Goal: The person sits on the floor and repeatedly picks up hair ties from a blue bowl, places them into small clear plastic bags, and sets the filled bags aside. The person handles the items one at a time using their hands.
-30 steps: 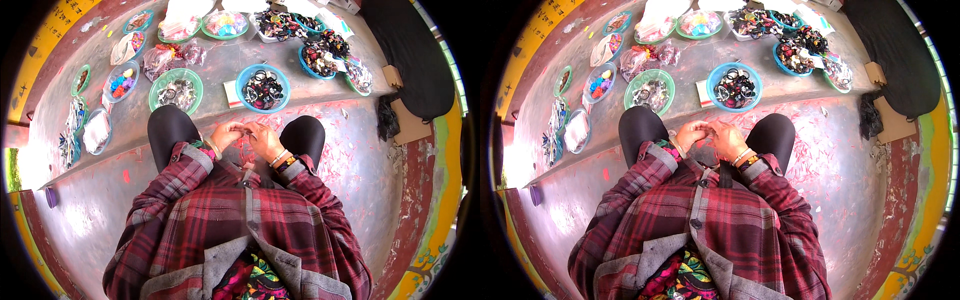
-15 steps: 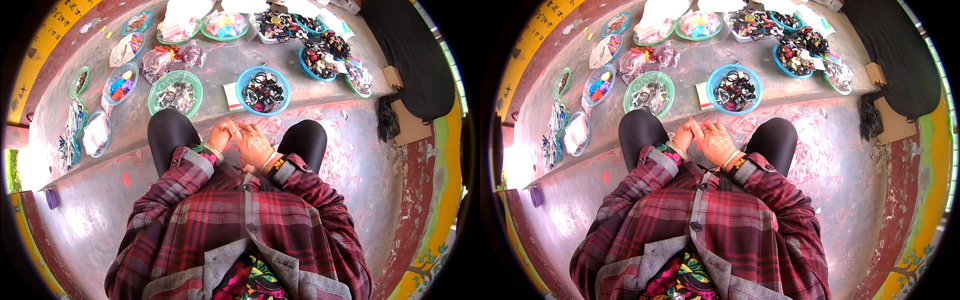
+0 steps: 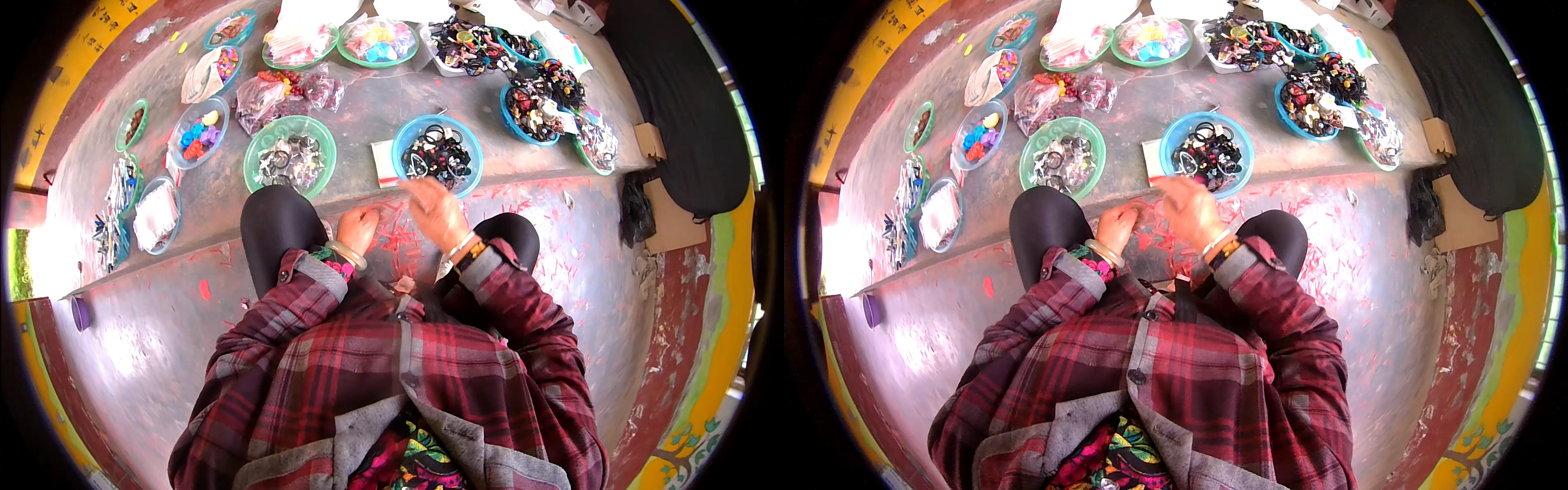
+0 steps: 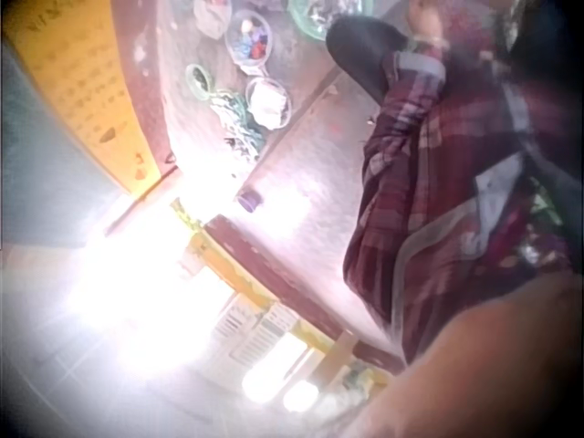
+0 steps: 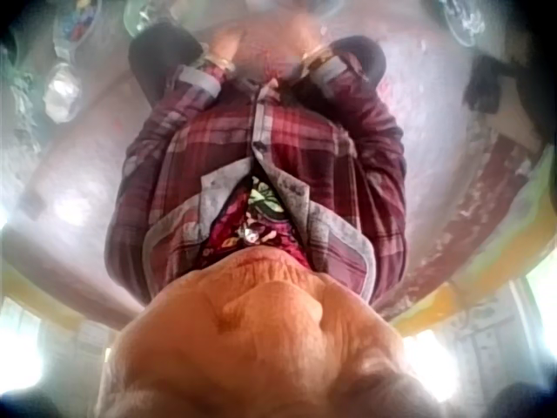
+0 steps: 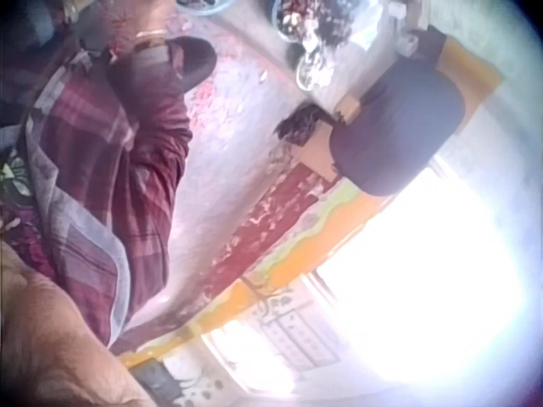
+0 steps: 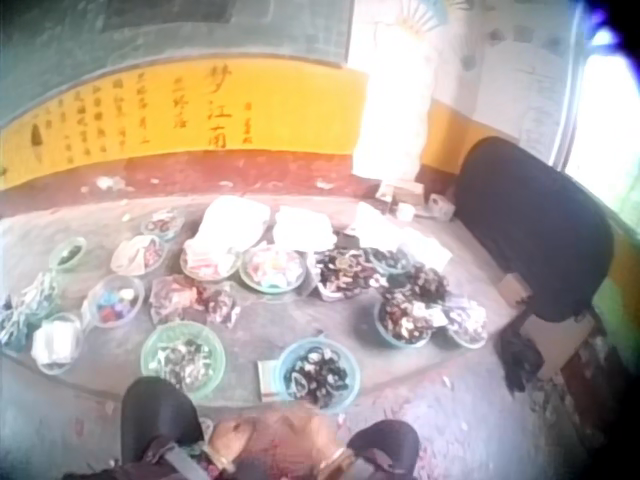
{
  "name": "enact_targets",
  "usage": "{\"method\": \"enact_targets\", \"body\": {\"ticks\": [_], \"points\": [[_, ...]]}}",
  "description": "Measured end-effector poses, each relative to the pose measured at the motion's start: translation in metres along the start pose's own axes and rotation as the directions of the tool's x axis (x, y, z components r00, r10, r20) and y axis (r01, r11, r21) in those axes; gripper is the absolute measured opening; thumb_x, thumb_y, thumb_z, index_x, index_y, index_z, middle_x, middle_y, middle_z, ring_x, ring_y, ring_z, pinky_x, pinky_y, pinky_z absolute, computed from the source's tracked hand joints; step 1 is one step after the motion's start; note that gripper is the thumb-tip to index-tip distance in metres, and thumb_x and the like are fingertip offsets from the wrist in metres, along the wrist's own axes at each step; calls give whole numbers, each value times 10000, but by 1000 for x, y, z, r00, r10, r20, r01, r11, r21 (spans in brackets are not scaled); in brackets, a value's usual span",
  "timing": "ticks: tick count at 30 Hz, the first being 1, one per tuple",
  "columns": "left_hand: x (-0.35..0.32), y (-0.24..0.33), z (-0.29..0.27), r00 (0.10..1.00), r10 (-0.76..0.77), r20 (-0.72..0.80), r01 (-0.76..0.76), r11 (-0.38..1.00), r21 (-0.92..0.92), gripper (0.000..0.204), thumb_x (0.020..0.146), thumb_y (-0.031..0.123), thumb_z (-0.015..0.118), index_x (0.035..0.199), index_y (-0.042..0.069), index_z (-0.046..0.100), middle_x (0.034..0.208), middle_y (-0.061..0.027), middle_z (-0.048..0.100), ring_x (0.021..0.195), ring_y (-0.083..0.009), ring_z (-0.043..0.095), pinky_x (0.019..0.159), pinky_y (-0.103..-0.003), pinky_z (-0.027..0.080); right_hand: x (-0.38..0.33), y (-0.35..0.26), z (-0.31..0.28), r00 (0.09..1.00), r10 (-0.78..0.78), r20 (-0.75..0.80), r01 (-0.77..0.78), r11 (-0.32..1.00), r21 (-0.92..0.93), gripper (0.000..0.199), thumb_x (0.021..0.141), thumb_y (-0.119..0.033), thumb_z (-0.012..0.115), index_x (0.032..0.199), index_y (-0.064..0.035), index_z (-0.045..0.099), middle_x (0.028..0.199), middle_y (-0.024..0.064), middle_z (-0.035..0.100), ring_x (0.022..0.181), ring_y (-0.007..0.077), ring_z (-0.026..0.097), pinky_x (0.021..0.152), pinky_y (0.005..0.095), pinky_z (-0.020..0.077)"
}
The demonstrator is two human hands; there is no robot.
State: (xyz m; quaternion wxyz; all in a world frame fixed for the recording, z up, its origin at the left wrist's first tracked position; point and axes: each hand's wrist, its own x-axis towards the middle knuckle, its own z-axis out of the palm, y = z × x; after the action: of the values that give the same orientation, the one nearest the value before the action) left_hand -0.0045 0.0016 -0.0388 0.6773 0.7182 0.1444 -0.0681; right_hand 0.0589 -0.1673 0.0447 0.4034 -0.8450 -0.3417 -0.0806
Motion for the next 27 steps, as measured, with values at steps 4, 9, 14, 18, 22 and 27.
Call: {"method": "enact_targets", "body": {"ticks": [4,9,14,18,22,27], "points": [[-1,0,0,999,41,22,-45,981,188,236,843,115,444,935,-10,622,818,-24,621,709,-69,524,644,-213,420,10,95,15,744,660,102,-641,663,386,276,740,-130,582,1006,-61,608,835,64,628,696,174,582,622,285,459],[-8,9,2,1000,18,17,-21,983,184,229,845,119,453,913,-19,623,781,-14,617,695,-56,506,626,-205,411,32,133,17,430,816,386,-785,127,606,492,806,-379,553,1229,-150,449,1171,34,491,1057,205,437,785,341,378],[-9,8,2,997,77,10,-77,973,218,231,844,128,457,922,-12,622,728,-10,593,682,-58,494,618,-214,409,44,152,42,356,854,379,-760,28,650,565,800,-421,540,1231,-76,415,1218,97,441,1110,255,413,838,387,364],[-12,11,0,999,34,13,-36,978,203,230,828,127,462,928,-8,620,708,-17,584,675,-64,492,619,-223,409,47,164,56,386,828,407,-816,101,568,536,803,-433,525,1212,-95,452,1209,82,463,1106,252,427,821,382,385],[-10,9,3,1000,27,12,-28,986,167,236,815,125,465,933,-13,615,712,-25,590,679,-73,502,624,-228,412,39,201,66,510,852,116,-848,476,233,426,805,-420,514,1102,-118,568,1081,38,561,965,213,527,744,343,444],[-8,1,-1,1000,21,22,-25,984,176,235,821,127,461,928,-15,614,721,-32,597,680,-74,508,624,-233,415,46,186,67,416,888,195,-843,296,450,368,795,-395,536,1024,-114,597,920,8,585,800,173,555,666,293,461]]}}
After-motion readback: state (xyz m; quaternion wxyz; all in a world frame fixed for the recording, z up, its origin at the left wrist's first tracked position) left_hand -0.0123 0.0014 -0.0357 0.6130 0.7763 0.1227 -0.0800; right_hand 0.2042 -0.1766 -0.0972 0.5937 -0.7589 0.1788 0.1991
